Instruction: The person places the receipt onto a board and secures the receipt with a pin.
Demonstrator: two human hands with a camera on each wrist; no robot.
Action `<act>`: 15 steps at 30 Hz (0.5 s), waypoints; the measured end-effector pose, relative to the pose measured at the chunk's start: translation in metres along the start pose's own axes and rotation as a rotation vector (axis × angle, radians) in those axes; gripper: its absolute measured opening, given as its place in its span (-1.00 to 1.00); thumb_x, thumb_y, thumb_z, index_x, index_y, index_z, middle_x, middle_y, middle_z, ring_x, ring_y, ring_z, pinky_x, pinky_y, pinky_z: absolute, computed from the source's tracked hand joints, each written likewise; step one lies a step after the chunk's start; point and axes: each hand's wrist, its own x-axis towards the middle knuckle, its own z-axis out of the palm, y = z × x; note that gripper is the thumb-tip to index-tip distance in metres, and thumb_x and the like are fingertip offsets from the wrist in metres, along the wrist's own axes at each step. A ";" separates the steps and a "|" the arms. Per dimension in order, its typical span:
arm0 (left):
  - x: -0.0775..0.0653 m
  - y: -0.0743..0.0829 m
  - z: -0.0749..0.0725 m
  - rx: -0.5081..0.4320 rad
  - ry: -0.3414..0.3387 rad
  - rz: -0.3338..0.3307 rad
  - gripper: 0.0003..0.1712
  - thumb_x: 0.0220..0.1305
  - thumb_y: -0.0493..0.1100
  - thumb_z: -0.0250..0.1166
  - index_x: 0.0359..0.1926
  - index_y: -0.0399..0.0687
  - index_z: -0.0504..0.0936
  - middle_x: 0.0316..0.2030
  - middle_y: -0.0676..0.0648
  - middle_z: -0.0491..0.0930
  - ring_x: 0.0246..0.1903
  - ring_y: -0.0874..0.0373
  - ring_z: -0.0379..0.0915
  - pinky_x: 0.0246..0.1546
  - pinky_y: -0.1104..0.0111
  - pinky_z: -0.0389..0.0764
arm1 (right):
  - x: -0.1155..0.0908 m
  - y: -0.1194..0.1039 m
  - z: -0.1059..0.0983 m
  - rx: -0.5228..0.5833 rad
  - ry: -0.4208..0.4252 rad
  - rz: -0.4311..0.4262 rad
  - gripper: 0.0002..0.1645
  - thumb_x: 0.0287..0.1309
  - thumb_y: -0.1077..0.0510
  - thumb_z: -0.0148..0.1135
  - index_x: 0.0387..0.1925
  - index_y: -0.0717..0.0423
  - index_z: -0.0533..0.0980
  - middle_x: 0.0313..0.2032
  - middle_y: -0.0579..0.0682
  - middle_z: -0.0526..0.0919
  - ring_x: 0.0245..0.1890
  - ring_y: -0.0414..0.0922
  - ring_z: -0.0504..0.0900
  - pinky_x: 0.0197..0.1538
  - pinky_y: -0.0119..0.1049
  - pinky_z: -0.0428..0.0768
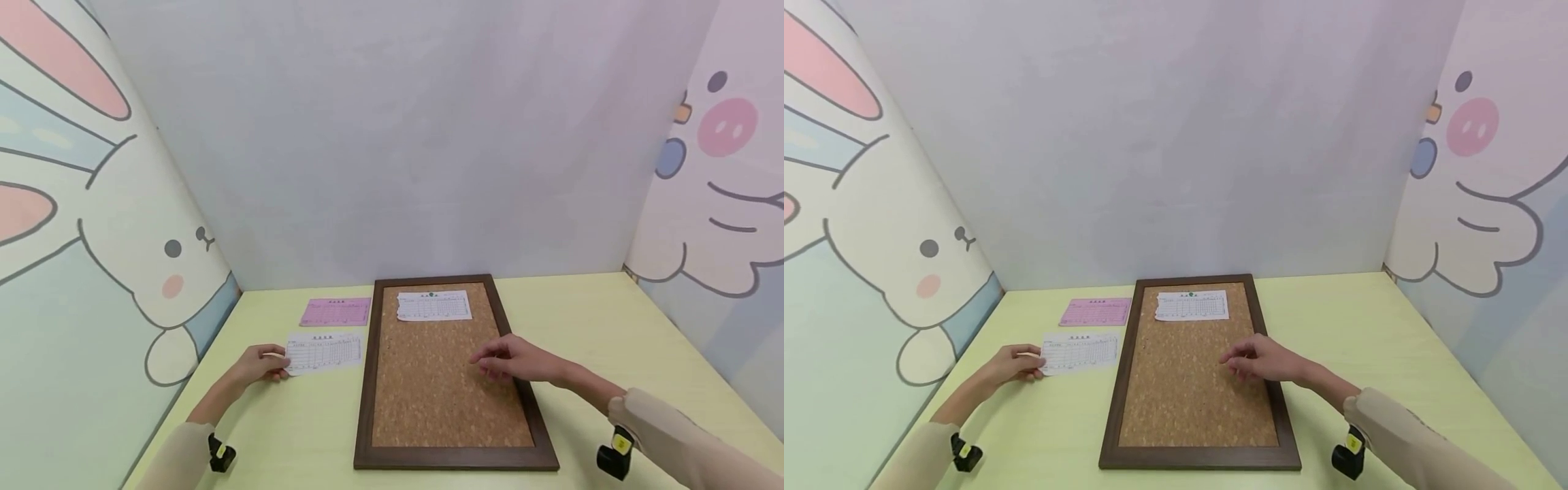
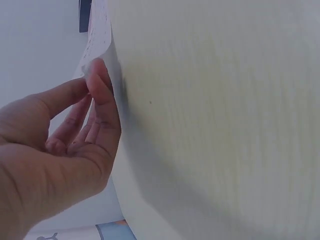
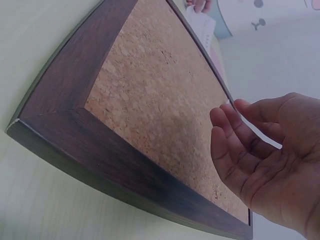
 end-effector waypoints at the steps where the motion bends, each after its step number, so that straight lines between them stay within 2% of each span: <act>1: -0.001 0.001 0.000 -0.004 -0.001 0.004 -0.58 0.42 -0.26 0.28 0.12 -0.50 0.43 -0.43 -0.06 0.71 -0.45 0.21 0.60 -0.39 0.44 0.63 | 0.000 0.000 0.000 -0.001 0.001 0.001 -0.65 0.51 0.16 0.10 0.10 0.34 0.59 -0.27 0.17 0.66 -0.32 -0.19 0.59 -0.33 -0.35 0.62; 7: -0.009 0.003 0.001 -0.016 0.014 0.004 -0.58 0.41 -0.22 0.30 0.12 -0.45 0.46 -0.42 -0.05 0.73 -0.42 0.20 0.63 -0.35 0.41 0.66 | 0.003 0.001 0.002 0.007 -0.005 -0.002 -0.66 0.51 0.16 0.10 0.09 0.33 0.60 -0.25 0.21 0.68 -0.30 -0.15 0.62 -0.32 -0.34 0.63; 15: -0.013 0.005 0.002 -0.071 0.030 0.015 -0.54 0.39 -0.20 0.33 0.14 -0.44 0.47 -0.43 -0.01 0.73 -0.43 0.24 0.65 -0.35 0.43 0.68 | 0.012 0.001 -0.002 -0.012 -0.013 -0.021 -0.65 0.50 0.18 0.10 0.09 0.38 0.59 -0.28 0.26 0.67 -0.34 -0.19 0.59 -0.36 -0.36 0.61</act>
